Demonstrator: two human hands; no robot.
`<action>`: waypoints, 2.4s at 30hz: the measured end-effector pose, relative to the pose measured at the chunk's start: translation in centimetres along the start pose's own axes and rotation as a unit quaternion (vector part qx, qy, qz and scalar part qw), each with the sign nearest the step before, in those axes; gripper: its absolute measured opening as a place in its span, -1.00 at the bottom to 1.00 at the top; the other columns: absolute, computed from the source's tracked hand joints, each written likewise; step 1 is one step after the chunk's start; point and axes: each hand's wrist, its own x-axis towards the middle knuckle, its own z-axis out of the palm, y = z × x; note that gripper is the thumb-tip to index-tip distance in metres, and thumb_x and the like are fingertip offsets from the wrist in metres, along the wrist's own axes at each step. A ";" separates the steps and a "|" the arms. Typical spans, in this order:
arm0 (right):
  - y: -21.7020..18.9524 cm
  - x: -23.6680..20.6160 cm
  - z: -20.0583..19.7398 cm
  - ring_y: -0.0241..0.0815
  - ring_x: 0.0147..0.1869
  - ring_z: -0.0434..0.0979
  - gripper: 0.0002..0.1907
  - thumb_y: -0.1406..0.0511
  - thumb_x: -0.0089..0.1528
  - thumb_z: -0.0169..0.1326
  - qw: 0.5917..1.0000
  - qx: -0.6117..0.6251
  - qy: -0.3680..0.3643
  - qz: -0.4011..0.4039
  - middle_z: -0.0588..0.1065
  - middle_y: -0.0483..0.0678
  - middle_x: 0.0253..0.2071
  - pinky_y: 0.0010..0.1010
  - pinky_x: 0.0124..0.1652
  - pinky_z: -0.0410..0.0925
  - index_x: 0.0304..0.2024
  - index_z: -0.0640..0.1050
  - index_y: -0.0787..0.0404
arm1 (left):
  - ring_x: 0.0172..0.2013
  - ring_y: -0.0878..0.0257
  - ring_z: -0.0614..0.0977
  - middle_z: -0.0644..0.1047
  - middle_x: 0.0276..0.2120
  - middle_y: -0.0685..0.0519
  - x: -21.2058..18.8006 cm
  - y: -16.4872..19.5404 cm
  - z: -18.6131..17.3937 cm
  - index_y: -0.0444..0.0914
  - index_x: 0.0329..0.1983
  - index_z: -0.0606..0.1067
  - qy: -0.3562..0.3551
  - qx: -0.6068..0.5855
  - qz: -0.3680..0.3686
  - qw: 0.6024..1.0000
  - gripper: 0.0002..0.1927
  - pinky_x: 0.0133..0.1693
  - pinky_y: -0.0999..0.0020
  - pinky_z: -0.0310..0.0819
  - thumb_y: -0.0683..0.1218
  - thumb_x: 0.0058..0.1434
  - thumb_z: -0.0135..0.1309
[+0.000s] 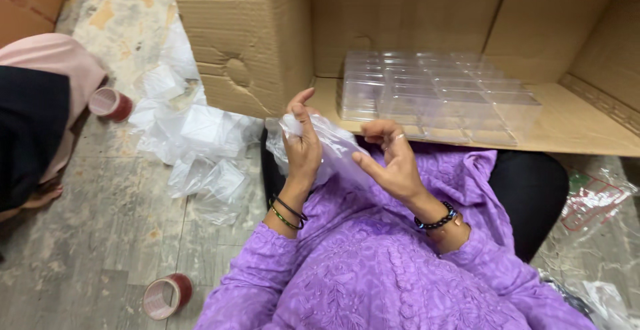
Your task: The person sits on the floor and packs clear plastic boxes. They place each box into a plastic bag, fold the bag around it, and set the wrapped box into a large cardboard carton, repeating this for box after box.
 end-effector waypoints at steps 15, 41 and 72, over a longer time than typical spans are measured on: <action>1.9 -1.7 -0.3 -0.27 0.12 0.45 -0.42 0.36 0.12 0.38 0.998 -0.042 0.033 0.021 0.43 -0.05 0.03 -0.49 0.10 0.34 0.07 0.37 0.40 | -0.28 0.36 0.54 0.55 -0.31 0.12 -0.4 -0.9 3.7 -0.31 -0.04 0.56 -0.003 0.044 0.024 0.999 -0.53 -0.21 0.41 0.44 0.12 0.57 -0.22; 2.2 -0.1 -5.2 -0.38 -0.07 0.52 -0.81 0.45 0.27 0.19 0.973 0.120 0.053 0.189 0.56 -0.14 -0.16 -0.52 -0.03 0.42 -0.07 0.53 0.35 | -0.34 0.41 0.60 0.63 -0.34 0.10 -2.9 -0.5 3.4 -0.33 -0.24 0.64 -0.139 -0.116 -0.109 0.977 -0.83 -0.29 0.49 0.51 -0.12 0.23 0.33; 3.8 -2.6 -2.5 -0.48 -0.24 0.36 -0.87 0.28 0.41 0.09 0.952 0.220 0.132 0.169 0.46 -0.23 -0.29 -0.62 -0.20 0.30 -0.17 0.53 0.22 | -0.36 0.48 0.43 0.50 -0.37 0.23 -4.5 -2.8 4.5 -0.26 -0.23 0.55 -0.158 -0.193 -0.116 0.961 -0.84 -0.34 0.53 0.31 -0.07 0.40 0.18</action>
